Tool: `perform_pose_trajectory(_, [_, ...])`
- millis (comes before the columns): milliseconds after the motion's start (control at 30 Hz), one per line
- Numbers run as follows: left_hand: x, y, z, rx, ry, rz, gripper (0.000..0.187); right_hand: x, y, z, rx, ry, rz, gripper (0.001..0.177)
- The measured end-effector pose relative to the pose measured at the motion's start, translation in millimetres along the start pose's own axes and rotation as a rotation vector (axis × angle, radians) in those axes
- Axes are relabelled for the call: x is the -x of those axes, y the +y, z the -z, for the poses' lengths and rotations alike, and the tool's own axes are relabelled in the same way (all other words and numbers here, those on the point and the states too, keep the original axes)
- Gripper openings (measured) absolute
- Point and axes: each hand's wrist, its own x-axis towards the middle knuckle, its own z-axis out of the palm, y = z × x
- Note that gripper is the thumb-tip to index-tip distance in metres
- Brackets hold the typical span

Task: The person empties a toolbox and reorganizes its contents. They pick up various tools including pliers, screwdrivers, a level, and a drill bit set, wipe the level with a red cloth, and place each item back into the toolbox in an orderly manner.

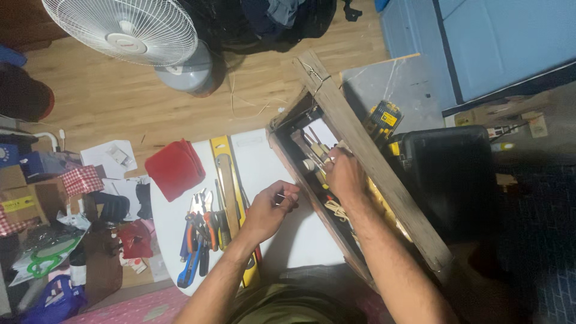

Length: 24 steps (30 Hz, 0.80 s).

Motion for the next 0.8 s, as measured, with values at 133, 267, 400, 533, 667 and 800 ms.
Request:
perform_pose_trajectory(133, [3.1, 2.6, 1.5, -0.015, -0.009, 0.025, 0.023, -0.5, 5.3, -0.9, -0.051, 0.128, 0.147, 0.023])
perform_pose_trajectory(267, [5.3, 6.0, 1.6, -0.034, -0.002, 0.046, 0.024, -9.6, 17.3, -13.1, -0.076, 0.19, 0.193, 0.022])
perform_pose_trajectory(400, [9.2, 5.3, 4.6, -0.013, -0.001, 0.024, 0.024, -25.2, 23.3, -22.7, -0.08, 0.139, 0.142, 0.022])
perform_pose_trajectory(533, [12.8, 0.9, 7.8, 0.0, 0.017, 0.061, 0.025, -33.5, 27.2, -27.5, -0.133, 0.099, 0.111, 0.022])
perform_pose_trajectory(667, [17.4, -7.0, 13.5, -0.026, 0.023, 0.029, 0.026, -37.5, 30.9, -31.4, -0.14, 0.139, 0.162, 0.025])
perform_pose_trajectory(800, [24.9, -14.2, 22.9, 0.016, 0.041, 0.032, 0.025, -42.6, 37.2, -36.2, -0.126, 0.114, 0.18, 0.023])
